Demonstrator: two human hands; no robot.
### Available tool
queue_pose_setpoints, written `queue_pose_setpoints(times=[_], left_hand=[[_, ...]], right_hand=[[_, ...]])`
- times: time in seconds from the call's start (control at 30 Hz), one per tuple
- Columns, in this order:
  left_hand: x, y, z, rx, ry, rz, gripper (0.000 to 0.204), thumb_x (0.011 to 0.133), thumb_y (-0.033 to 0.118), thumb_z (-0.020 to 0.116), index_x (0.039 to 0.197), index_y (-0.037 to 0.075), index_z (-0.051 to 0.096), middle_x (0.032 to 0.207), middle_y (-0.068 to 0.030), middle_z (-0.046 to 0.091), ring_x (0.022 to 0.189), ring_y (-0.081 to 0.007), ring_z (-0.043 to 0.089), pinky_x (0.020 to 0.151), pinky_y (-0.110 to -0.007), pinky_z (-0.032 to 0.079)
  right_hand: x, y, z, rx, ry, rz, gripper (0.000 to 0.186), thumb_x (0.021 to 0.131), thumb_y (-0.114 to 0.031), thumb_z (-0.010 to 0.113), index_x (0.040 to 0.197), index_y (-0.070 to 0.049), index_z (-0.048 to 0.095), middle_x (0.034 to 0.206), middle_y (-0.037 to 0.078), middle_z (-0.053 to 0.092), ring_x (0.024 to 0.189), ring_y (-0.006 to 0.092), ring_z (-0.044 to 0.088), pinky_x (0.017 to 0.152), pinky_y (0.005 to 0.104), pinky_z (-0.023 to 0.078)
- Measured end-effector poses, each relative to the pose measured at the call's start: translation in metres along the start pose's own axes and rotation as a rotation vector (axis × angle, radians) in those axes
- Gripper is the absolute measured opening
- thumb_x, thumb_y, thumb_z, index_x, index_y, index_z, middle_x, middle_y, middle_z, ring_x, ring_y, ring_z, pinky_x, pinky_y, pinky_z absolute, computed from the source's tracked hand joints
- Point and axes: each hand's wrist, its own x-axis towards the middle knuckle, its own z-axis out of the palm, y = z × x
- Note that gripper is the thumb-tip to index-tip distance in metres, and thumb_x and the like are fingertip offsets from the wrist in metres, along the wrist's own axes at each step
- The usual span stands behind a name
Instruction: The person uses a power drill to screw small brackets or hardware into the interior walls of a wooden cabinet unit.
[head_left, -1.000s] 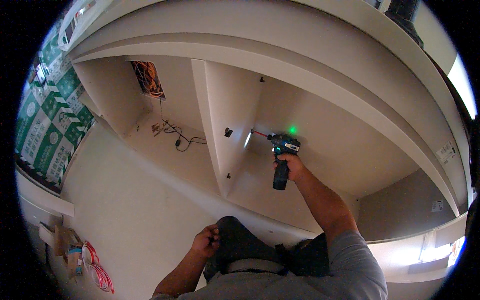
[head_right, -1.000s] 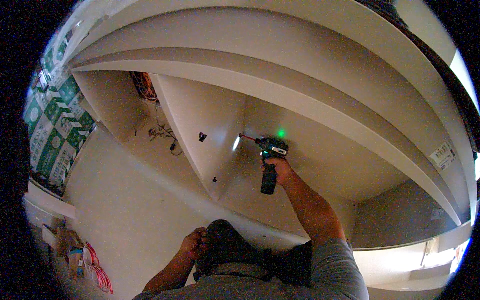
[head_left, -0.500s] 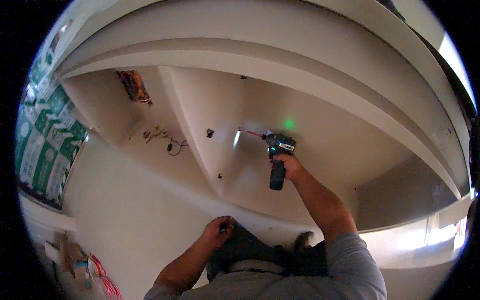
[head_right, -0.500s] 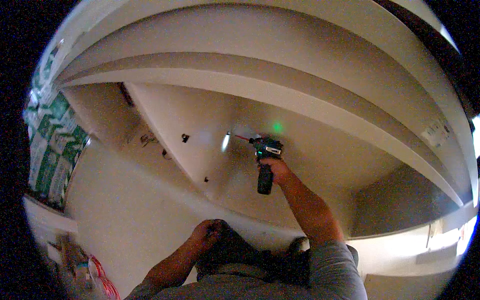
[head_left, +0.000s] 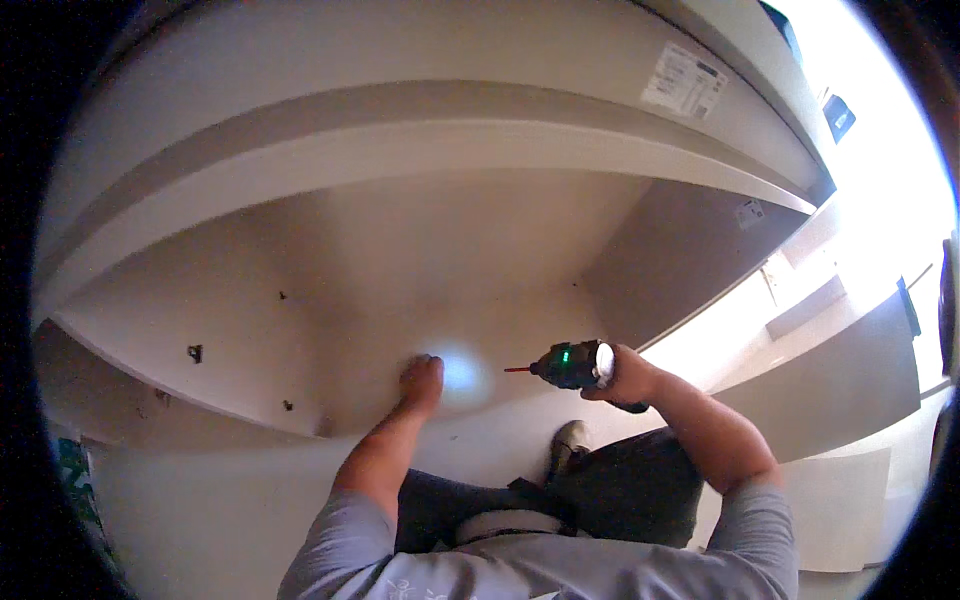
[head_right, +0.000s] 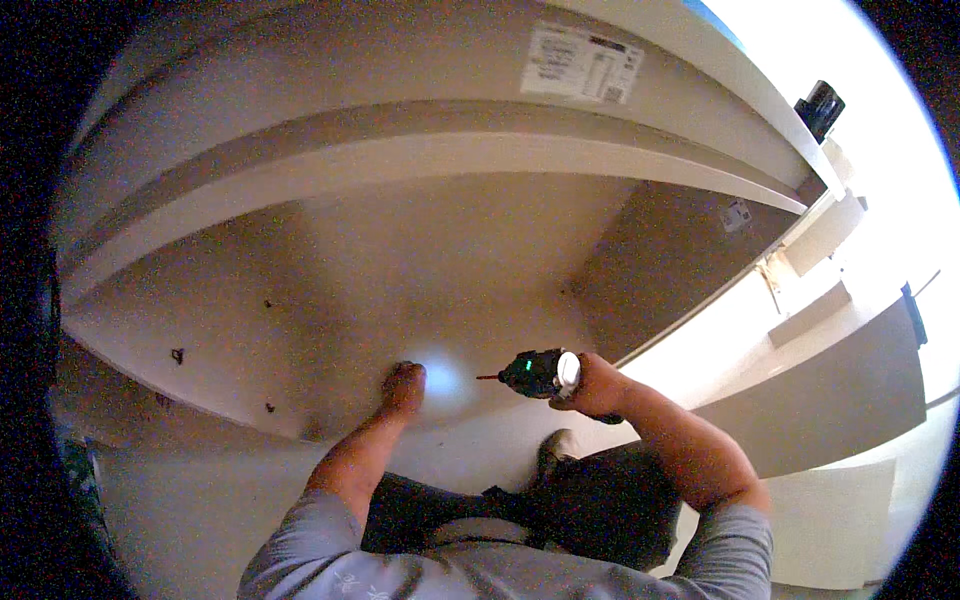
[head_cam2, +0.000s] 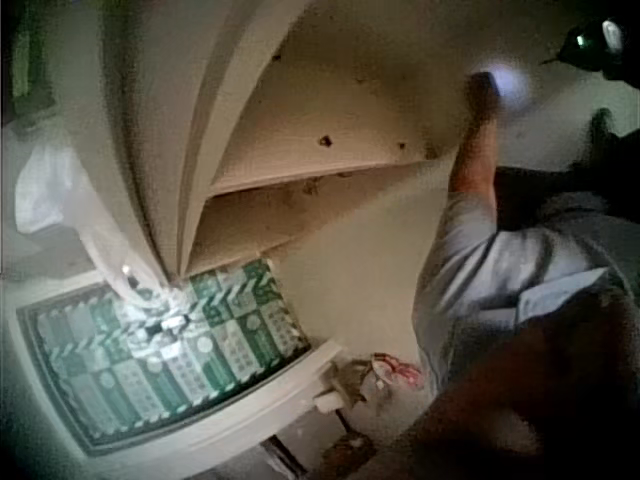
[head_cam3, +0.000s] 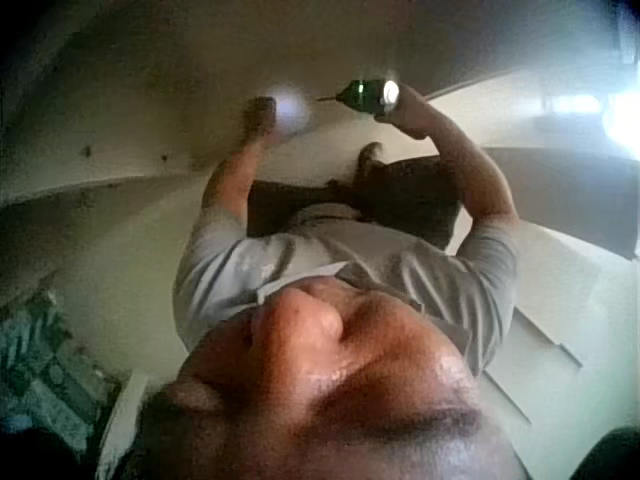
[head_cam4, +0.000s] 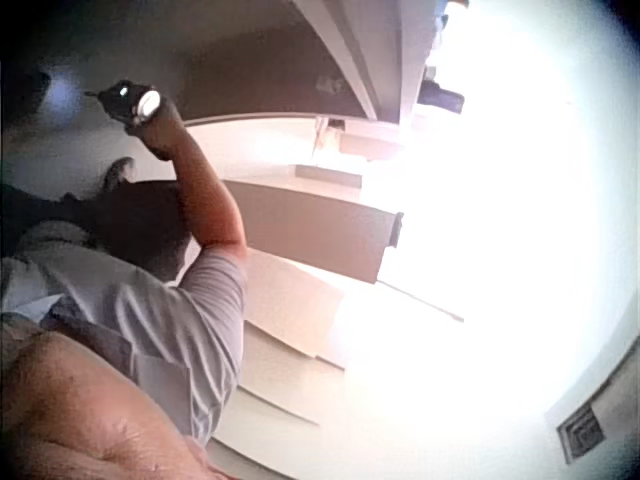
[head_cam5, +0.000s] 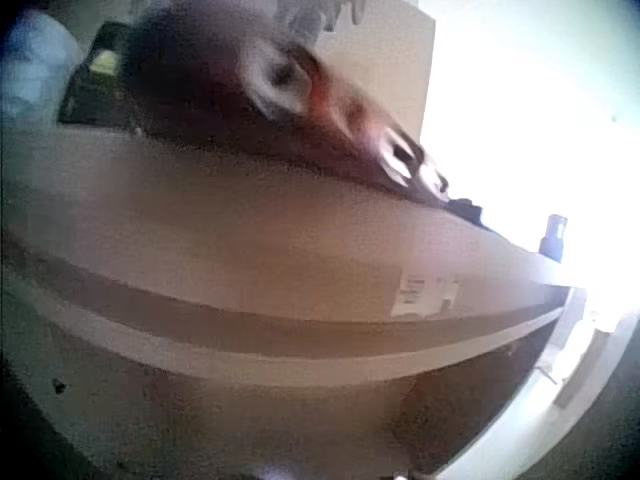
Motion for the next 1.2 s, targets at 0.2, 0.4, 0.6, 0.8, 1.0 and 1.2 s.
queue_pose_setpoints(times=[0.2,0.4,0.6,0.8,1.0,1.2], left_hand=[[0.022,-0.067,0.006,-0.152,0.206,0.217,0.021,0.086,0.025,0.065,0.103,0.013,0.068,0.113,-0.0083,0.064,0.118,-0.031,0.053,0.103,-0.056,0.036],[0.031,-0.09,0.032,-0.251,0.434,0.27,0.028,0.084,0.023,0.067,0.111,0.014,0.066,0.114,-0.0092,0.064,0.114,-0.033,0.056,0.098,-0.052,0.042],[-0.051,-0.071,0.057,-0.159,-0.647,0.276,0.032,0.089,0.026,0.065,0.115,0.009,0.063,0.109,-0.0175,0.067,0.106,-0.0356,0.064,0.089,-0.048,0.051],[-0.043,-0.106,0.185,0.008,-0.668,-0.204,0.048,0.082,0.033,0.075,0.117,0.003,0.06,0.119,-0.0177,0.064,0.115,-0.0343,0.06,0.094,-0.047,0.051],[-0.015,-0.114,0.203,-0.06,-0.803,-0.215,0.028,0.077,0.028,0.08,0.09,0.005,0.07,0.097,-0.0143,0.072,0.088,-0.0365,0.069,0.079,-0.048,0.055],[-0.007,-0.069,0.196,-0.332,-1.005,-0.282,0.011,0.09,0.014,0.065,0.096,0.005,0.065,0.105,-0.0118,0.07,0.081,-0.0267,0.07,0.081,-0.04,0.057]], right_hand=[[0.026,0.001,0.031,0.116,0.161,0.121,0.051,0.072,-0.008,0.084,0.118,-0.004,0.062,0.11,0.008,0.07,0.098,0.018,0.066,0.091,0.0364,0.053],[0.012,0.02,0.036,0.057,0.351,0.052,0.045,0.068,-0.006,0.085,0.109,0.0,0.066,0.099,0.006,0.072,0.089,0.0118,0.065,0.082,0.0317,0.053],[0.031,0.011,0.02,-0.145,0.331,-0.105,0.054,0.059,-0.012,0.082,0.11,-0.001,0.07,0.097,0.02,0.072,0.089,0.0339,0.071,0.084,0.0381,0.056],[0.023,0.0,0.014,-0.208,0.287,-0.058,0.059,0.058,-0.019,0.08,0.115,-0.006,0.07,0.102,0.019,0.072,0.092,0.0382,0.069,0.086,0.0423,0.055],[0.01,0.014,0.022,-0.155,0.297,0.023,0.058,0.059,-0.017,0.079,0.115,-0.007,0.071,0.1,0.019,0.072,0.09,0.0385,0.069,0.084,0.0432,0.055],[0.015,0.024,0.028,-0.146,0.327,0.017,0.054,0.062,-0.018,0.08,0.113,-0.006,0.071,0.098,0.019,0.072,0.09,0.0383,0.069,0.083,0.0429,0.055]])
